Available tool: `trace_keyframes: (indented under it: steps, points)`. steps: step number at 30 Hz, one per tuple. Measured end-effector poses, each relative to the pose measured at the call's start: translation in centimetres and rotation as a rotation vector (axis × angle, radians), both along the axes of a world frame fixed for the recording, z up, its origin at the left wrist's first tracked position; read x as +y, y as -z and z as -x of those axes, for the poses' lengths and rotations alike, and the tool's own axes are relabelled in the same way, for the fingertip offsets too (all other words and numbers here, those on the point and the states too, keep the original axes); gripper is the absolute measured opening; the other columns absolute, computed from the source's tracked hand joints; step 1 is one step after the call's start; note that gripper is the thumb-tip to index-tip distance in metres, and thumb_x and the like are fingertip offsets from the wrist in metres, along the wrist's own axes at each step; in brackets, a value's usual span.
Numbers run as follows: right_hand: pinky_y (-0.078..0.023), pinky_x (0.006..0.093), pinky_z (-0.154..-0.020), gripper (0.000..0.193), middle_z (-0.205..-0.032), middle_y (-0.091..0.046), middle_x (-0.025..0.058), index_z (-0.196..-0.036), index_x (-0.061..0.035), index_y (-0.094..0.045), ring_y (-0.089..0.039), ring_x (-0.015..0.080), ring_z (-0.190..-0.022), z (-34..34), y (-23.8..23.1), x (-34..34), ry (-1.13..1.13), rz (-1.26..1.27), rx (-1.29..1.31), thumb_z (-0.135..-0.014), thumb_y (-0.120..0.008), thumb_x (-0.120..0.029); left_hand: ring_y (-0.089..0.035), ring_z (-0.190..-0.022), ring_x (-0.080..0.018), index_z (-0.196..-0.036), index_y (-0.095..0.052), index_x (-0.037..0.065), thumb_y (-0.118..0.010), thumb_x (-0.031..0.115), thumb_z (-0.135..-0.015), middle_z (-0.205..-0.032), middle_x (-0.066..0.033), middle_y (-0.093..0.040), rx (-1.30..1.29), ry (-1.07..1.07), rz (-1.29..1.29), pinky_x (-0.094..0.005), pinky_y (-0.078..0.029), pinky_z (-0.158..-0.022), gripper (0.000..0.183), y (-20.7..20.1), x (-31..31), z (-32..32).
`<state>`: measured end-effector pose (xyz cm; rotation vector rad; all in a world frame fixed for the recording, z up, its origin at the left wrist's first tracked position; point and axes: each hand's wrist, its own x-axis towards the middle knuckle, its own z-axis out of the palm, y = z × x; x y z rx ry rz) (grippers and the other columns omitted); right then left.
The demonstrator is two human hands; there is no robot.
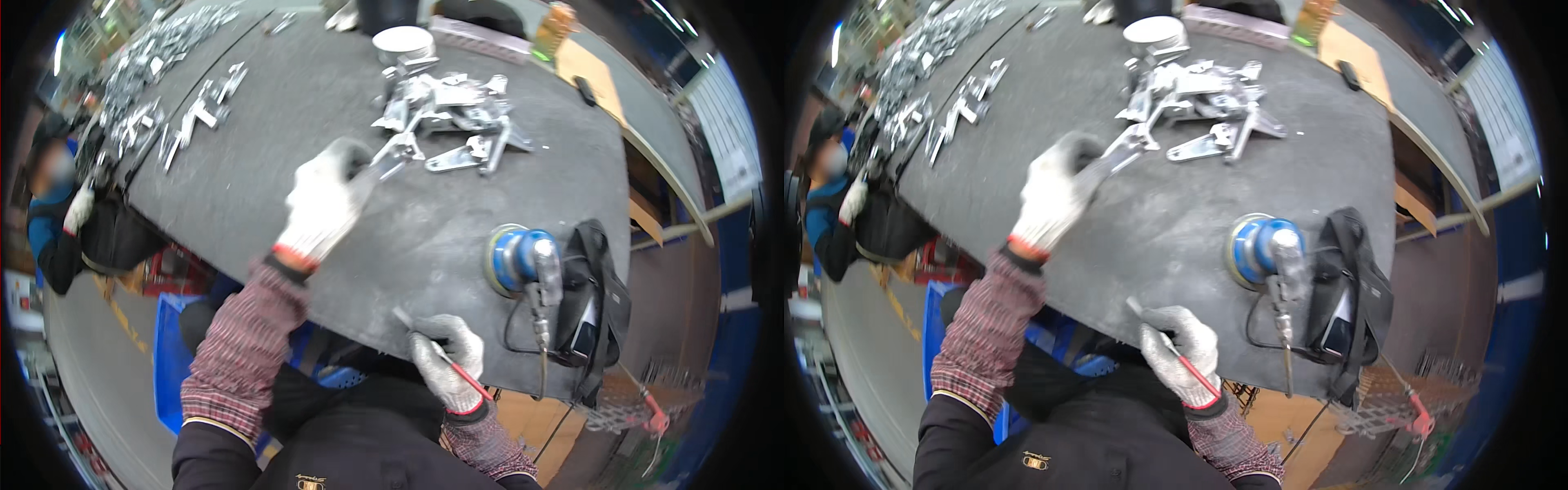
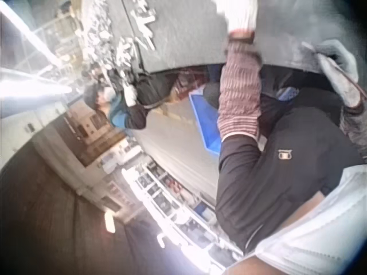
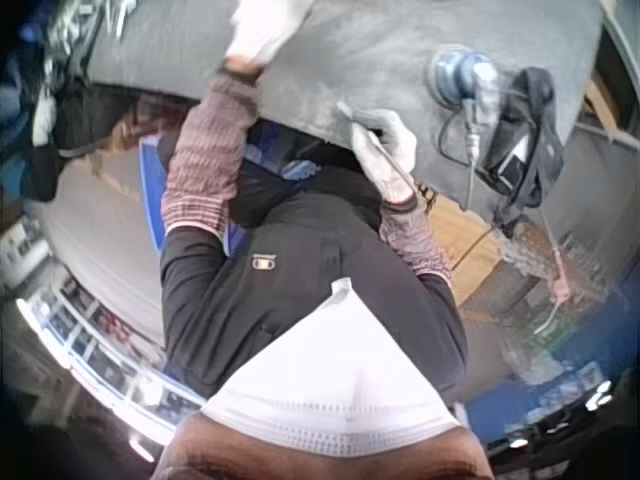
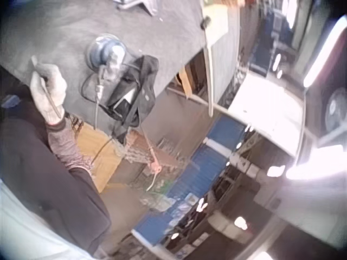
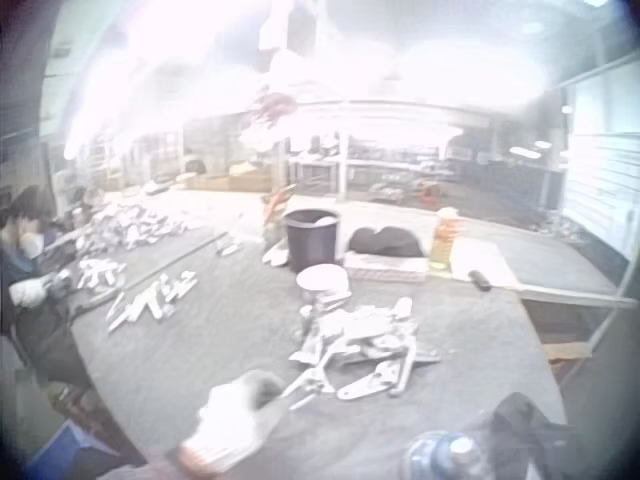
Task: The person removes burrs from metal hinge components using a deburring tool.
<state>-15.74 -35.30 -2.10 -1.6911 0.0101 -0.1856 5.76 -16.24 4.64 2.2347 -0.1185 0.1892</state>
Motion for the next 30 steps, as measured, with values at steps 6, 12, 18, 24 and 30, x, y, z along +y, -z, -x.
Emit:
trace_keyframes:
  steps: [6, 12, 18, 24, 30]
  points:
    - [-0.061, 0.0292, -0.072, 0.015, -0.097, -0.079, 0.0117, -0.110, 0.0026, -0.074, -0.074, 0.0137, -0.081, -1.0, -2.2, 0.5, 0.066, -0.174, 0.305, -0.096, -0.080, 0.008, -0.081, -0.074, -0.0270, -0.126, -0.071, 0.008, -0.072, 0.020, -0.106, -0.089, -0.0122, -0.082, 0.215, -0.179, -0.077, -0.0406, -0.063, -0.070, 0.023, 1.3, 10.0, 12.9]
    - [-0.063, 0.0314, -0.078, 0.020, -0.098, -0.081, 0.0107, -0.112, 0.0031, -0.077, -0.077, 0.0150, -0.089, -5.4, -5.8, 4.0, -0.177, 0.200, 0.214, -0.094, -0.086, 0.002, -0.079, -0.110, -0.0375, -0.145, -0.073, 0.017, -0.088, 0.021, -0.090, -0.121, -0.0148, -0.078, -0.106, 0.211, -0.292, -0.0483, -0.064, -0.091, 0.056, 0.3, 15.5, 9.5]
    - [-0.064, 0.0319, -0.076, 0.022, -0.095, -0.082, 0.0126, -0.115, 0.0007, -0.079, -0.081, 0.0161, -0.084, -7.8, -6.8, 8.5, -0.434, 0.383, 0.177, -0.094, -0.087, -0.002, -0.072, -0.117, -0.0354, -0.142, -0.077, 0.022, -0.091, 0.017, -0.080, -0.125, -0.0092, -0.073, -0.045, 0.603, -0.363, -0.0476, -0.061, -0.100, 0.064, 3.9, 18.6, 5.3]
    - [-0.065, 0.0340, -0.078, 0.023, -0.096, -0.083, 0.0135, -0.116, -0.0005, -0.079, -0.084, 0.0211, -0.087, -9.3, -6.9, 9.4, -0.426, 0.553, 0.140, -0.094, -0.088, -0.004, -0.072, -0.113, -0.0308, -0.125, -0.081, 0.024, -0.091, 0.018, -0.081, -0.119, -0.0051, -0.070, -0.148, 0.572, -0.385, -0.0441, -0.062, -0.094, 0.045, 4.5, 18.3, 5.0]
    - [-0.066, 0.0355, -0.077, 0.024, -0.095, -0.083, 0.0141, -0.115, -0.0024, -0.080, -0.086, 0.0257, -0.086, -9.7, -7.4, 9.7, -0.505, 0.591, 0.141, -0.093, -0.088, -0.006, -0.072, -0.111, -0.0288, -0.123, -0.082, 0.027, -0.091, 0.022, -0.083, -0.115, -0.0046, -0.069, -0.241, 0.539, -0.472, -0.0445, -0.062, -0.094, 0.041, 5.2, 18.5, 5.4]
